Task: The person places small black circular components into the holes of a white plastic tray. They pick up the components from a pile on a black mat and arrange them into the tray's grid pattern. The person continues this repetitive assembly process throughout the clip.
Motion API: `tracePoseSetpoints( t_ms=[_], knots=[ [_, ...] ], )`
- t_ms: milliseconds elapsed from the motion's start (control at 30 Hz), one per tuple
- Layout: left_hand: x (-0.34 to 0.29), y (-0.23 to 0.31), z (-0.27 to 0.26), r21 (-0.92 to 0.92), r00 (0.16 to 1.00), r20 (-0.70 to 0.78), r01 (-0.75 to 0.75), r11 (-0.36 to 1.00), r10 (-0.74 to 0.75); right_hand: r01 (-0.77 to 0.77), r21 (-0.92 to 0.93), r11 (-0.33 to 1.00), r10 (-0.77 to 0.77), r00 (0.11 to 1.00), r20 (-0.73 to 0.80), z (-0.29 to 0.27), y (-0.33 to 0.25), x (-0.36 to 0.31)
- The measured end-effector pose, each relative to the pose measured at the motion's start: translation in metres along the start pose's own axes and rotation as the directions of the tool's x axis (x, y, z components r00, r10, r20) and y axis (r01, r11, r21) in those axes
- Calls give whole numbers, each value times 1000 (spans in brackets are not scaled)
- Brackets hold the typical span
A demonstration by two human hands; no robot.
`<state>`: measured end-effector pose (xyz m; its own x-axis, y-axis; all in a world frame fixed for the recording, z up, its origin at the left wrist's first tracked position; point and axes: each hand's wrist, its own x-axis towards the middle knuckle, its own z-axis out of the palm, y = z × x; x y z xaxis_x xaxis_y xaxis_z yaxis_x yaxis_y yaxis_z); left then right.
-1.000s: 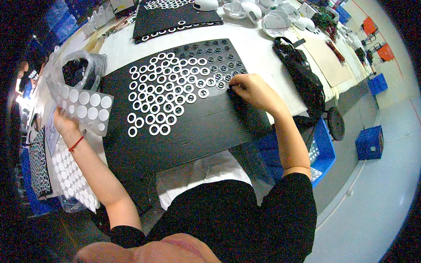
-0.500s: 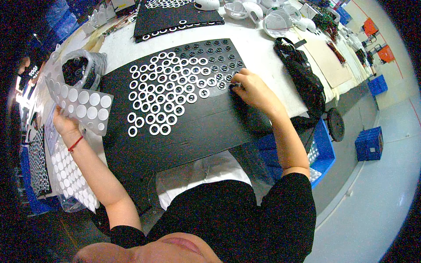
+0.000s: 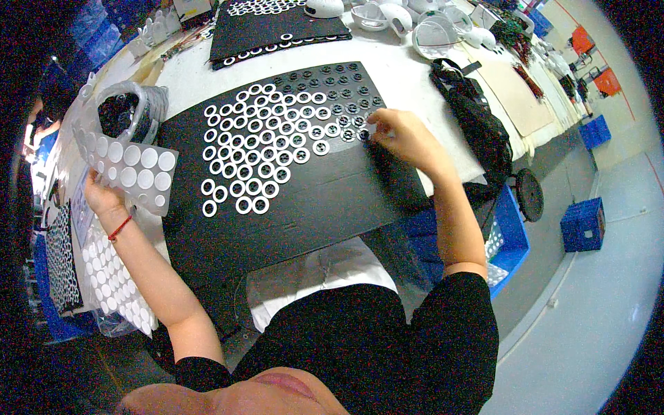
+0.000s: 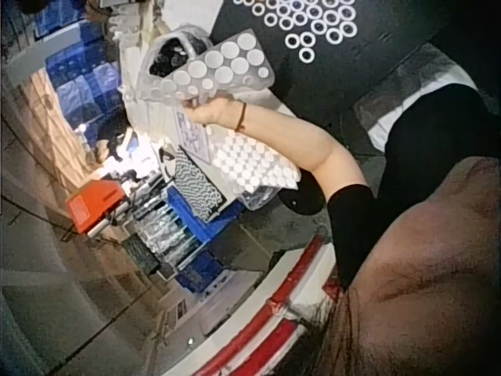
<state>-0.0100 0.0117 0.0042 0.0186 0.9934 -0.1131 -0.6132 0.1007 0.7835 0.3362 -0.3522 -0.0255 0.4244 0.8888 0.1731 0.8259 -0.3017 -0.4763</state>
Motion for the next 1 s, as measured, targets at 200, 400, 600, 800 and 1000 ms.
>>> tracePoseSetpoints(
  t_ms=[200, 400, 600, 800, 1000],
  knots=[
    [24, -3, -19, -9, 994, 102, 45, 999, -44, -130, -28, 991, 131, 991, 14, -36, 5, -20],
    [13, 0, -13, 33, 999, 36, 23, 999, -24, 23, -37, 999, -15, 978, 209, -19, 13, -23],
    [29, -12, -17, -7, 998, 63, 4, 1000, -4, -120, -6, 993, 120, 992, 40, -13, 15, -20],
    [28, -3, -25, -41, 985, 169, 48, 998, -40, 38, -18, 999, -39, 999, -27, -2, 17, -11],
    [19, -4, -15, 56, 996, 85, 5, 998, -9, 54, 23, 998, -53, 998, -20, 2, 20, -8]
  ],
)
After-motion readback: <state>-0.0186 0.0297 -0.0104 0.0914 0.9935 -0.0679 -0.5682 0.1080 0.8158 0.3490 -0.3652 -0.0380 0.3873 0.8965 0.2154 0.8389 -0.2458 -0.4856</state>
